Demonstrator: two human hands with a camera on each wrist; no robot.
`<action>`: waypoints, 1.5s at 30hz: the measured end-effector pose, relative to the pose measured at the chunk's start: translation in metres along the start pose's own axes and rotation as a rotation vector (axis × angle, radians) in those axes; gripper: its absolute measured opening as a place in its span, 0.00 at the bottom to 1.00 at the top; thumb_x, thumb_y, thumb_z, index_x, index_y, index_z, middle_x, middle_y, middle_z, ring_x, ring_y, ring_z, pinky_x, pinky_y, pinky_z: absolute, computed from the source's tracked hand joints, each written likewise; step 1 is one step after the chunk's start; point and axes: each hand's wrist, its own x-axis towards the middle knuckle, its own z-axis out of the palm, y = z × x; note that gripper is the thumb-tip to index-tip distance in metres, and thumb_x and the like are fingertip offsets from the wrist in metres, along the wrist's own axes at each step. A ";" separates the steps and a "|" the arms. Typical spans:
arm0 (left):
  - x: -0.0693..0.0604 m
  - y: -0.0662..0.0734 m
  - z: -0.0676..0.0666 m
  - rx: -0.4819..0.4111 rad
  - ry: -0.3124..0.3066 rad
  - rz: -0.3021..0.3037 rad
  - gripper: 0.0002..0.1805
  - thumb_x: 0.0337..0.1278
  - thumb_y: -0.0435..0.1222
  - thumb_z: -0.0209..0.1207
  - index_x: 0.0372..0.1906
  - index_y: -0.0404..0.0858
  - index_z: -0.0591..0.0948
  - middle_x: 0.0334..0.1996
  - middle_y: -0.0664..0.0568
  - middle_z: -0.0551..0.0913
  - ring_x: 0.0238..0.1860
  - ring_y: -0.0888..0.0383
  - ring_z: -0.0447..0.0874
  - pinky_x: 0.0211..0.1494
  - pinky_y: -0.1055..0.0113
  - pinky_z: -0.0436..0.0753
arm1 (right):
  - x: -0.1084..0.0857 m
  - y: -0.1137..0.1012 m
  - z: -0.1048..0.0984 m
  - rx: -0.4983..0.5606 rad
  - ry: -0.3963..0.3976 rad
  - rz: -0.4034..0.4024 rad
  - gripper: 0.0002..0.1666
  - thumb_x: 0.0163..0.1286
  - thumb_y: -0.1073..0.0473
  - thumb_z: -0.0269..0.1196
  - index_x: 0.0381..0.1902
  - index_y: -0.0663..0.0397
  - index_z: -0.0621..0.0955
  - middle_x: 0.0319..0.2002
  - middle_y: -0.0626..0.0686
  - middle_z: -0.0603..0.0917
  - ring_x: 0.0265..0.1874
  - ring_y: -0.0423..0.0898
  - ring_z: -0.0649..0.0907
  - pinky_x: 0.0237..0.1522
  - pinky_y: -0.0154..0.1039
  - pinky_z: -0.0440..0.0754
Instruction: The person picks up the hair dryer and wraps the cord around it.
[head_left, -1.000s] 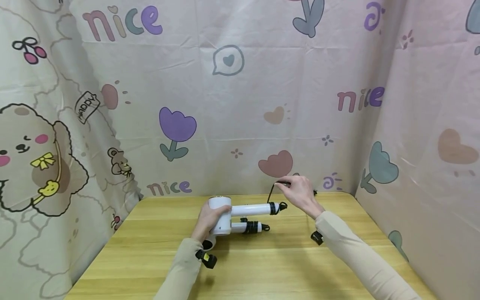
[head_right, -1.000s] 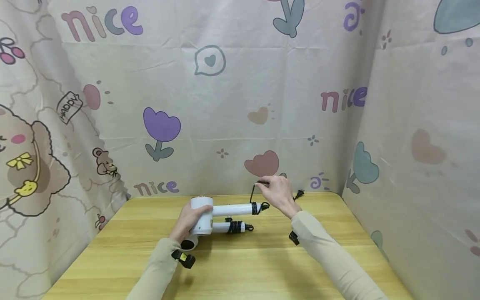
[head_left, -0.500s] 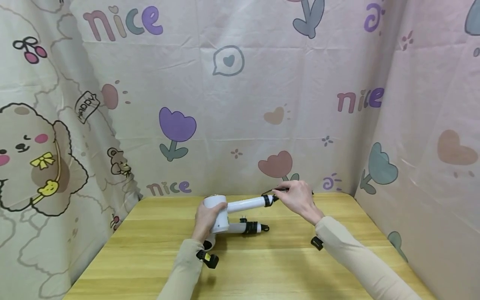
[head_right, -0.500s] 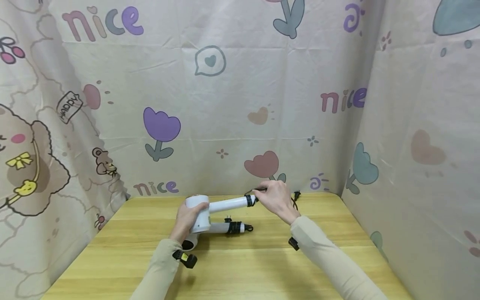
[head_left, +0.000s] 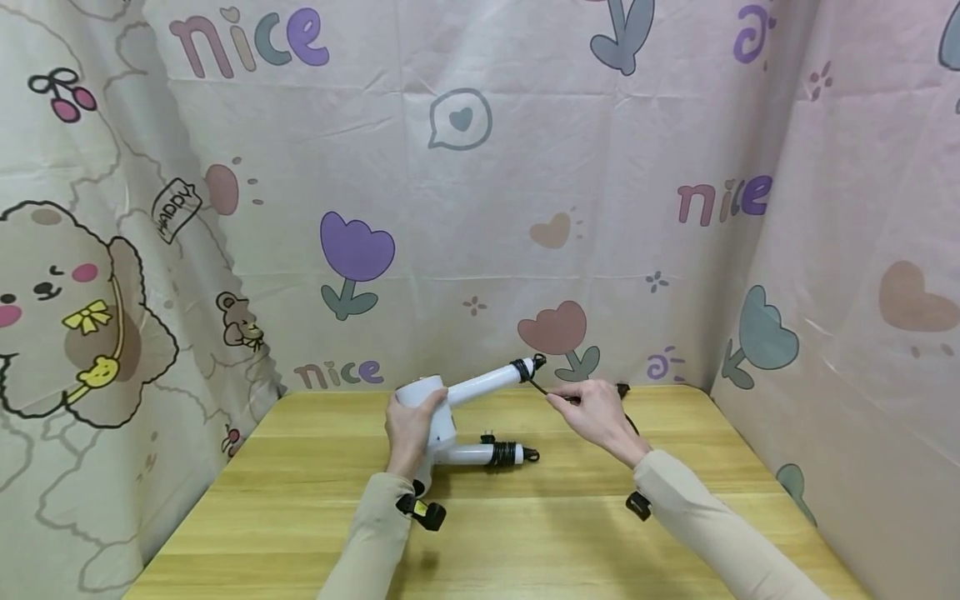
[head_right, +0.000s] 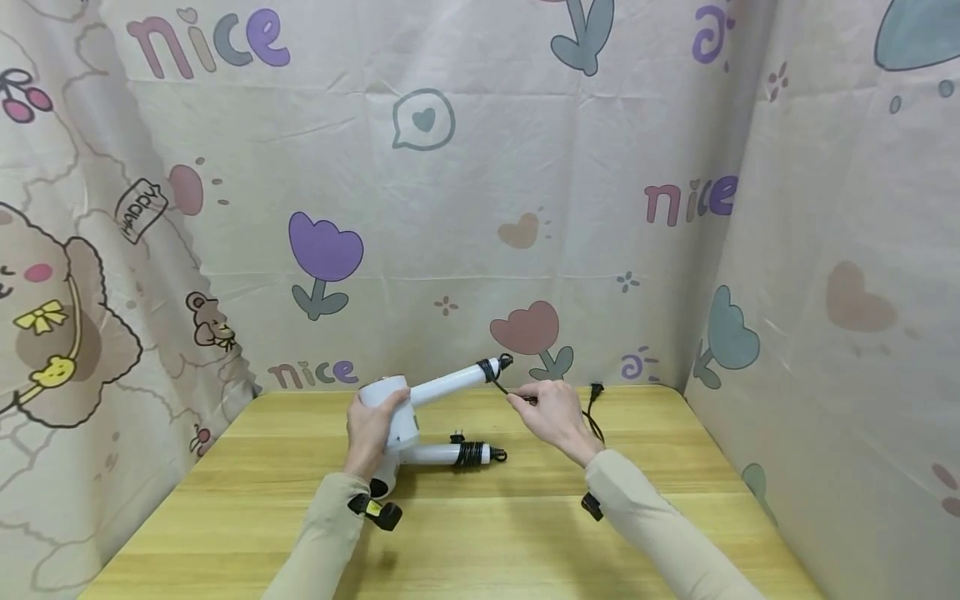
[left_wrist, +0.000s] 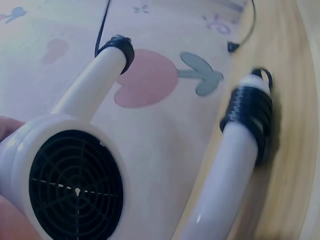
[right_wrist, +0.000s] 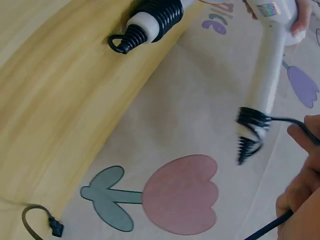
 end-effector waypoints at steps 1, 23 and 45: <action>0.001 0.001 0.000 -0.036 0.003 -0.009 0.40 0.42 0.49 0.74 0.59 0.38 0.70 0.47 0.43 0.77 0.38 0.53 0.79 0.34 0.66 0.83 | -0.001 0.002 0.000 0.015 -0.035 0.021 0.10 0.65 0.52 0.66 0.38 0.48 0.90 0.33 0.49 0.90 0.19 0.33 0.76 0.25 0.31 0.73; -0.001 0.010 -0.004 -0.390 -0.131 -0.254 0.39 0.48 0.47 0.71 0.60 0.35 0.65 0.41 0.48 0.80 0.35 0.57 0.84 0.40 0.63 0.86 | 0.004 0.089 0.002 0.550 -0.677 0.517 0.18 0.72 0.52 0.59 0.49 0.59 0.85 0.27 0.45 0.83 0.14 0.37 0.59 0.14 0.28 0.56; -0.007 -0.003 -0.008 -0.224 -0.514 -0.299 0.34 0.53 0.52 0.63 0.57 0.33 0.70 0.34 0.49 0.83 0.33 0.55 0.84 0.38 0.60 0.87 | 0.049 0.070 0.002 -0.147 -0.265 0.383 0.06 0.57 0.56 0.70 0.29 0.52 0.88 0.28 0.51 0.87 0.25 0.47 0.78 0.21 0.37 0.70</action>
